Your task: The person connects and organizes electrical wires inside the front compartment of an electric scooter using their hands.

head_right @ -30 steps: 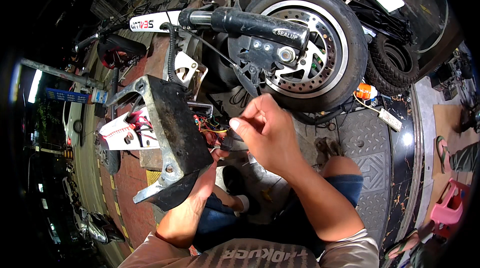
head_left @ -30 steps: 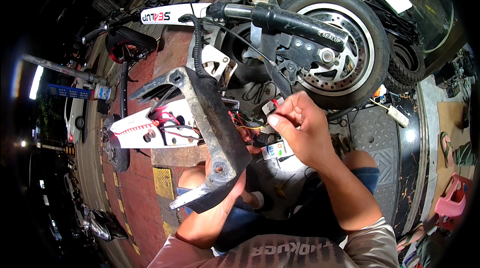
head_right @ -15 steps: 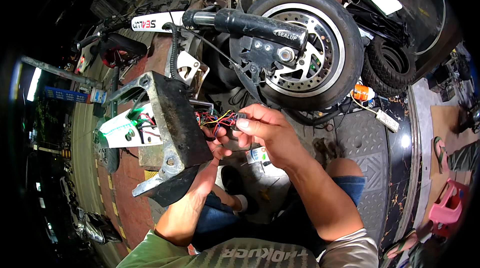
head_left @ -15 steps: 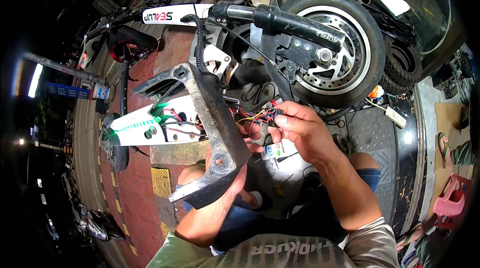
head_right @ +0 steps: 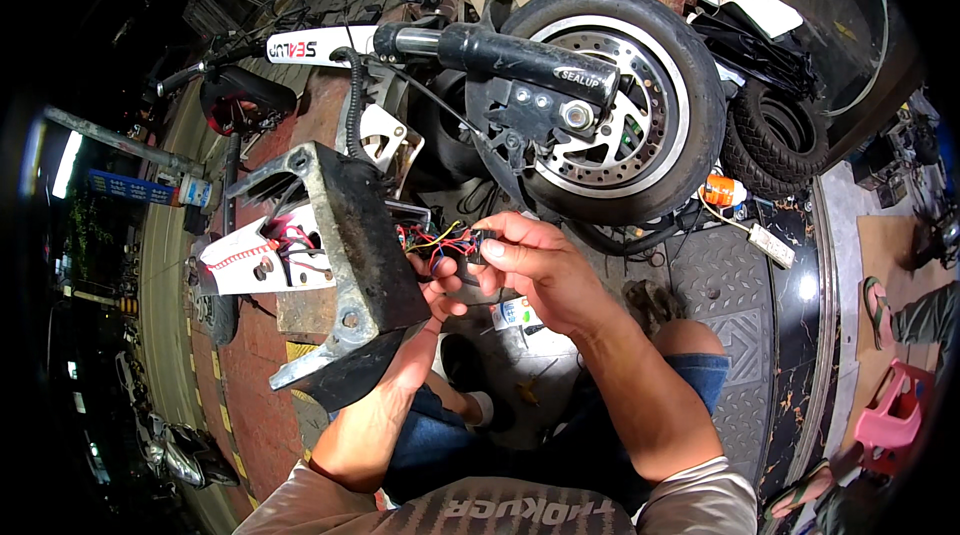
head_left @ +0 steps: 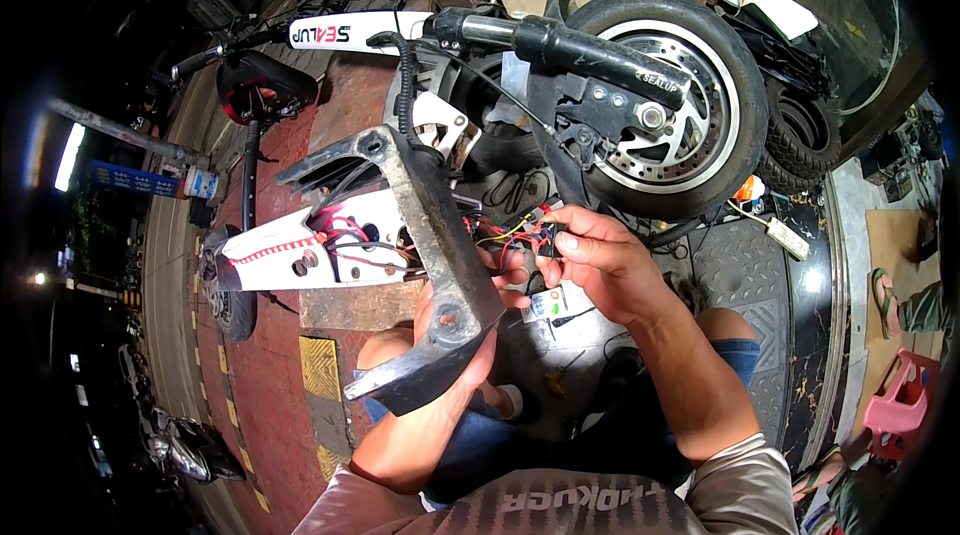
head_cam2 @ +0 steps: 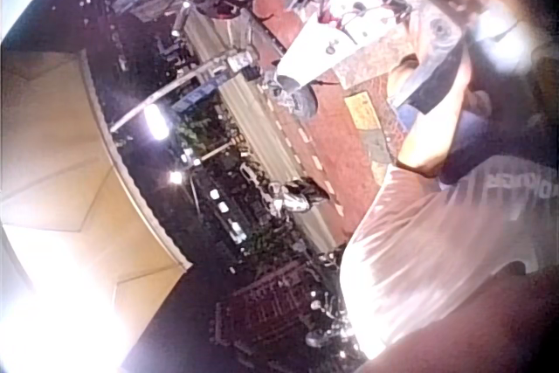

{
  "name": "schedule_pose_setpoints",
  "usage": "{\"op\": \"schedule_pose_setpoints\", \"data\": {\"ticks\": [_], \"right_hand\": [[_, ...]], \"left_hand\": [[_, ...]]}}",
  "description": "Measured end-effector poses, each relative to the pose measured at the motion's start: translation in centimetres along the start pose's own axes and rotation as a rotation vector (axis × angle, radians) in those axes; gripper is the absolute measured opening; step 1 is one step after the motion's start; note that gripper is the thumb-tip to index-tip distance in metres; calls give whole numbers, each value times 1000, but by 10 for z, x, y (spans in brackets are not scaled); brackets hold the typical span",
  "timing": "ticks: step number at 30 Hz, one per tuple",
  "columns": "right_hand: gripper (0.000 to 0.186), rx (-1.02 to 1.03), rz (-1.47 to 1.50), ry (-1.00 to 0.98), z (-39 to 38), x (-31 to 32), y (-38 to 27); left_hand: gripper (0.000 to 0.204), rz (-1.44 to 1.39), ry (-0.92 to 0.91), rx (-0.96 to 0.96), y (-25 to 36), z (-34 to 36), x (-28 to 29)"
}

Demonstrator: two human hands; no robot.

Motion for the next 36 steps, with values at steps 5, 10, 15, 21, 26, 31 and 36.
{"op": "schedule_pose_setpoints", "data": {"ticks": [5, 10, 15, 21, 26, 31, 36], "right_hand": [[26, -10, -163, -27, -1, 4, 1], [22, -1, -349, -89, -2, 4, 5], [23, 53, -407, -53, 0, 1, 7], [24, 83, -476, -46, 0, 1, 7], [27, 85, -393, -43, -1, -1, 6], [27, 104, -488, -30, 0, 6, 10], [23, 191, -544, -3, -1, -1, 10]], "left_hand": [[39, -20, 2, 3, -1, 2, 1], [42, -119, -29, -23, -5, 0, 5], [46, -87, 0, -27, -7, 2, 11], [45, -79, -12, -43, -2, 1, 3], [43, -139, -40, -24, -3, 1, 5], [40, -109, -19, -34, 0, -1, 0], [42, -103, 25, -12, 1, -3, 0]]}}
Point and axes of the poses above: each hand's wrist, its own z-axis towards the middle knuckle, its own x-axis out of the back of the hand, y = z × x, the point moved 3 cm from there along z, towards the middle knuckle, and after that the axes turned 11 degrees about x, right-handed, at the moved point
